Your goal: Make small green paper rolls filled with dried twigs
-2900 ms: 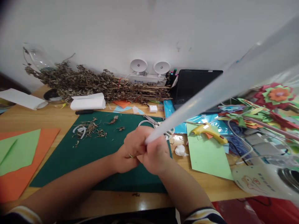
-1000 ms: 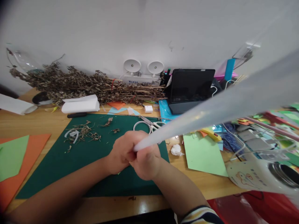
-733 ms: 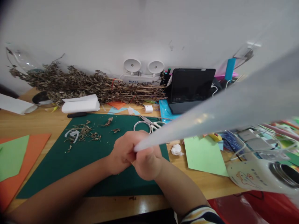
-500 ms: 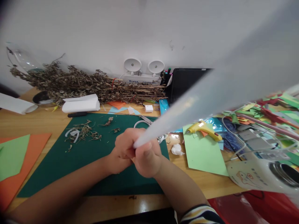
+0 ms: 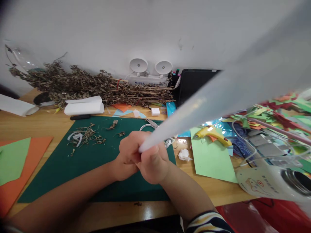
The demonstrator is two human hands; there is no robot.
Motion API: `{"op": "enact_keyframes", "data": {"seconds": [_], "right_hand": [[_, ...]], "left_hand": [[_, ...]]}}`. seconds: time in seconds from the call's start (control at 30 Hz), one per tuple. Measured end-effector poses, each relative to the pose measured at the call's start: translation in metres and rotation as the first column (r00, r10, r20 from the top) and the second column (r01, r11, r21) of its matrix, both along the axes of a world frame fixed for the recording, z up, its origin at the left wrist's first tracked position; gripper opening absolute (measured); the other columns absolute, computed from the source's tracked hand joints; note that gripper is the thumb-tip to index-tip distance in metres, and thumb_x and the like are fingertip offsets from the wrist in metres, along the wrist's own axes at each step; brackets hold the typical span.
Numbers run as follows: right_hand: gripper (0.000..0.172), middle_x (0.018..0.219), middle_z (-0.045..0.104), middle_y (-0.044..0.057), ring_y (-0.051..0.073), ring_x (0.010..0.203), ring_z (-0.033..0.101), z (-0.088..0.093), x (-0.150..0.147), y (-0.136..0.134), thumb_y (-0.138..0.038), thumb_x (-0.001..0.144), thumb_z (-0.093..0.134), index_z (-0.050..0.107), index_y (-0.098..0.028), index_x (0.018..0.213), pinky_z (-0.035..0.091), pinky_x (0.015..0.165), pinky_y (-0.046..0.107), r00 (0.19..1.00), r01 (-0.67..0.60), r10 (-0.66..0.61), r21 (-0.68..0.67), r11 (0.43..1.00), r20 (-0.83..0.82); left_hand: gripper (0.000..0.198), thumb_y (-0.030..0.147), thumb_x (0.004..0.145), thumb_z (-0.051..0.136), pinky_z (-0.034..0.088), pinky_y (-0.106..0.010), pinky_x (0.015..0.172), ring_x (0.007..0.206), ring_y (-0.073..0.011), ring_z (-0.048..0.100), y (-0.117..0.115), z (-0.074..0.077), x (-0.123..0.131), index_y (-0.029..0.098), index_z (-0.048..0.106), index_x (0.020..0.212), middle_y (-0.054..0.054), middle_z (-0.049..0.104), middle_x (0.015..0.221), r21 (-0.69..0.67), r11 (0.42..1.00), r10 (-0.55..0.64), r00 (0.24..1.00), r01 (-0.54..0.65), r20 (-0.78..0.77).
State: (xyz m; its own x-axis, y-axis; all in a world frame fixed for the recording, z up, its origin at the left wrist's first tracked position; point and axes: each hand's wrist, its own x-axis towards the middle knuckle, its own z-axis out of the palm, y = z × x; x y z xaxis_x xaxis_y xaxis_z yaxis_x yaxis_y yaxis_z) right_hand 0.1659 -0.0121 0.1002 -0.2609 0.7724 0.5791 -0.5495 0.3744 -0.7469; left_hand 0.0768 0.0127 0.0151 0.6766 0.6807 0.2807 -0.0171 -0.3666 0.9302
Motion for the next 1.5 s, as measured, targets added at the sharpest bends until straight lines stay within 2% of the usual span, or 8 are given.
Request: {"op": "enact_keyframes", "data": {"seconds": [0.13,0.23,0.47,0.57,0.87,1.1,1.33,1.5], "right_hand": [[0.045,0.043,0.023,-0.006,0.006,0.037,0.025,0.001,0.001,0.001,-0.052,0.076,0.042,0.027,-0.019,0.048,0.019,0.036,0.022,0.999,0.006,-0.006,0.01,1.0,-0.036],[0.047,0.044,0.023,-0.006,0.006,0.039,0.025,0.002,0.005,0.001,-0.055,0.075,0.041,0.027,-0.019,0.048,0.021,0.038,0.023,1.0,0.008,-0.008,-0.019,1.0,-0.008],[0.045,0.042,0.023,-0.006,0.005,0.036,0.022,0.003,0.006,0.005,-0.051,0.076,0.042,0.026,-0.019,0.048,0.017,0.034,0.022,0.999,-0.035,0.035,0.003,0.999,-0.034],[0.046,0.041,0.022,-0.007,0.006,0.036,0.022,0.004,0.006,0.005,-0.053,0.075,0.042,0.026,-0.019,0.047,0.019,0.035,0.022,1.0,-0.015,0.015,-0.024,1.0,-0.015],[0.047,0.041,0.02,-0.007,0.005,0.035,0.02,0.004,0.01,0.006,-0.054,0.076,0.037,0.022,-0.019,0.048,0.017,0.034,0.021,0.999,-0.012,0.012,-0.003,1.0,-0.039],[0.046,0.042,0.021,-0.007,0.005,0.035,0.021,0.001,0.006,0.008,-0.051,0.077,0.04,0.024,-0.019,0.049,0.017,0.034,0.021,0.997,-0.056,0.056,-0.003,0.998,-0.045],[0.048,0.045,0.023,-0.006,0.007,0.039,0.024,0.001,0.013,-0.003,-0.058,0.076,0.034,0.024,-0.019,0.051,0.022,0.04,0.023,1.0,0.003,-0.002,-0.032,0.999,0.008],[0.047,0.046,0.023,-0.006,0.007,0.04,0.024,0.003,0.016,-0.003,-0.057,0.077,0.033,0.024,-0.019,0.051,0.023,0.041,0.023,1.0,0.023,-0.023,-0.007,1.0,0.013]], "left_hand": [[0.006,0.015,0.064,0.049,0.045,-0.024,0.066,0.07,-0.0135,0.054,0.0,0.0,-0.001,0.016,0.055,0.064,0.0,0.06,0.068,0.091,0.995,-0.036,0.998,0.032,0.046],[0.008,0.018,0.066,0.046,0.045,-0.024,0.062,0.066,-0.0132,0.052,-0.001,0.002,-0.001,0.015,0.053,0.066,-0.001,0.057,0.065,0.126,0.992,-0.01,0.999,0.003,0.052],[0.012,0.017,0.067,0.04,0.043,-0.022,0.055,0.059,-0.0108,0.047,-0.004,0.009,-0.001,0.013,0.049,0.06,-0.001,0.052,0.059,0.156,0.988,0.005,0.994,-0.022,0.113],[0.011,0.019,0.068,0.042,0.042,-0.021,0.054,0.057,-0.0099,0.044,-0.003,0.008,0.0,0.012,0.049,0.065,0.0,0.051,0.059,0.144,0.989,0.005,0.991,-0.024,0.13],[0.013,0.022,0.07,0.042,0.042,-0.021,0.053,0.055,-0.0094,0.042,-0.002,0.004,-0.001,0.012,0.047,0.063,0.0,0.047,0.056,0.115,0.993,-0.004,0.997,-0.005,0.076],[0.014,0.017,0.068,0.039,0.044,-0.02,0.057,0.06,-0.01,0.046,-0.002,0.006,0.001,0.013,0.048,0.059,-0.001,0.05,0.06,0.202,0.979,0.008,0.992,-0.034,0.128],[0.011,0.02,0.069,0.04,0.043,-0.021,0.055,0.057,-0.0093,0.042,0.0,0.01,0.0,0.015,0.048,0.064,0.001,0.046,0.058,0.098,0.995,0.004,0.995,-0.013,0.095],[0.012,0.023,0.071,0.041,0.041,-0.022,0.056,0.057,-0.0096,0.041,0.003,0.003,-0.002,0.014,0.047,0.065,0.001,0.044,0.058,0.088,0.996,-0.01,0.993,0.0,0.116]]}}
